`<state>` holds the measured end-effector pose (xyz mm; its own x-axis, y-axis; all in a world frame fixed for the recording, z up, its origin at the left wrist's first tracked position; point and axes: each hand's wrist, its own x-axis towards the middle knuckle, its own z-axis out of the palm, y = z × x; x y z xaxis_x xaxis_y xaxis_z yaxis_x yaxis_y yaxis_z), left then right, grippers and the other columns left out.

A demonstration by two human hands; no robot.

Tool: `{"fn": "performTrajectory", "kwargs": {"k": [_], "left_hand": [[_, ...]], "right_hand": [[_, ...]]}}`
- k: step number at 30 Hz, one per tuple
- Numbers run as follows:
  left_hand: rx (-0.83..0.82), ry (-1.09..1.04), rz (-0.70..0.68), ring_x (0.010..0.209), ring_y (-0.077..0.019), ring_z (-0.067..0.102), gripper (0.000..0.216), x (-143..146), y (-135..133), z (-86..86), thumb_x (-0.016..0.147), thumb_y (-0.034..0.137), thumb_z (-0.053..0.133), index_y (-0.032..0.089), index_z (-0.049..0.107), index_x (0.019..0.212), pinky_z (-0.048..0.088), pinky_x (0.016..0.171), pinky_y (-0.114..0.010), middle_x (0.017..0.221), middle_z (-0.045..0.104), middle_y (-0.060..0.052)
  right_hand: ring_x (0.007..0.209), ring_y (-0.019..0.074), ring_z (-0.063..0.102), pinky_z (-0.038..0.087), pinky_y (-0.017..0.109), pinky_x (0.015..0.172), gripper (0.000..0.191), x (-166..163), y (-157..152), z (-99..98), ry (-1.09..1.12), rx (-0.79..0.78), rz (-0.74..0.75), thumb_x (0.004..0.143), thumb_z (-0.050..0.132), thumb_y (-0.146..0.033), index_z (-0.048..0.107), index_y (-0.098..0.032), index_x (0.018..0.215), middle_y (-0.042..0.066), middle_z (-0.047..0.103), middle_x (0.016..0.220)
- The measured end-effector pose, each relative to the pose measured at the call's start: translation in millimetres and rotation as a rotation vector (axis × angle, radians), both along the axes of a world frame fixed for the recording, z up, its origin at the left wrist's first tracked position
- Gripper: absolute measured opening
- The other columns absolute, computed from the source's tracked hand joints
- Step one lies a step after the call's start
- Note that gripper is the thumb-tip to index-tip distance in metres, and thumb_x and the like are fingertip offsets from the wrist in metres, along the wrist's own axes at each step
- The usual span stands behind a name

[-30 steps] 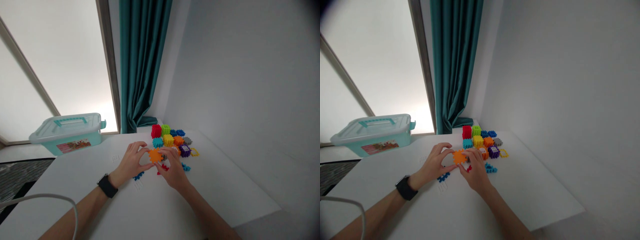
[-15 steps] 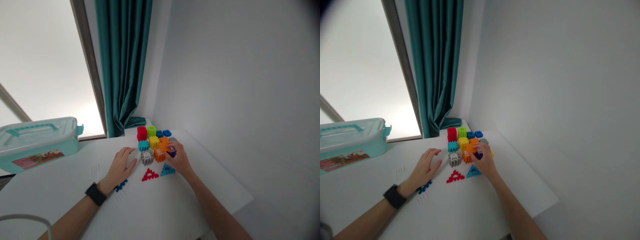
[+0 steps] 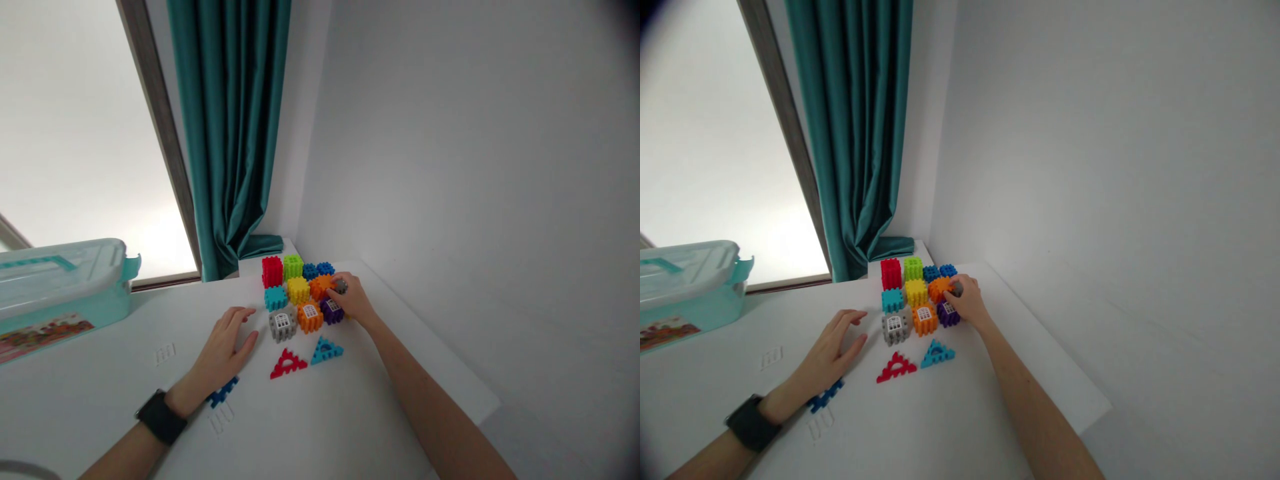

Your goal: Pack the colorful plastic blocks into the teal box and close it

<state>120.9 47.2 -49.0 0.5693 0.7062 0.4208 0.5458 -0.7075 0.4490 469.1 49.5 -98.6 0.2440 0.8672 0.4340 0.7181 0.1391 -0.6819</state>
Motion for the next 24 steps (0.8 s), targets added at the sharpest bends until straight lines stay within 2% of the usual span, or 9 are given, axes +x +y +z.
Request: {"fn": "performTrajectory", "kwargs": {"k": [24], "left_hand": [[-0.033, 0.058, -0.007, 0.107, -0.0272, 0.062, 0.031, -0.9, -0.4, -2.6, 0.094, 0.031, 0.052, 0.021, 0.053, 0.124, 0.054, 0.093, -0.047, 0.119, 0.059, -0.013]], "right_hand": [[0.108, 0.0255, 0.058, 0.044, 0.046, 0.098, 0.016, 1.4, 11.4, -0.8, -0.022, -0.125, 0.033, 0.074, 0.068, -0.026, 0.062, -0.025, 0.089, 0.003, 0.070, 0.105]]}}
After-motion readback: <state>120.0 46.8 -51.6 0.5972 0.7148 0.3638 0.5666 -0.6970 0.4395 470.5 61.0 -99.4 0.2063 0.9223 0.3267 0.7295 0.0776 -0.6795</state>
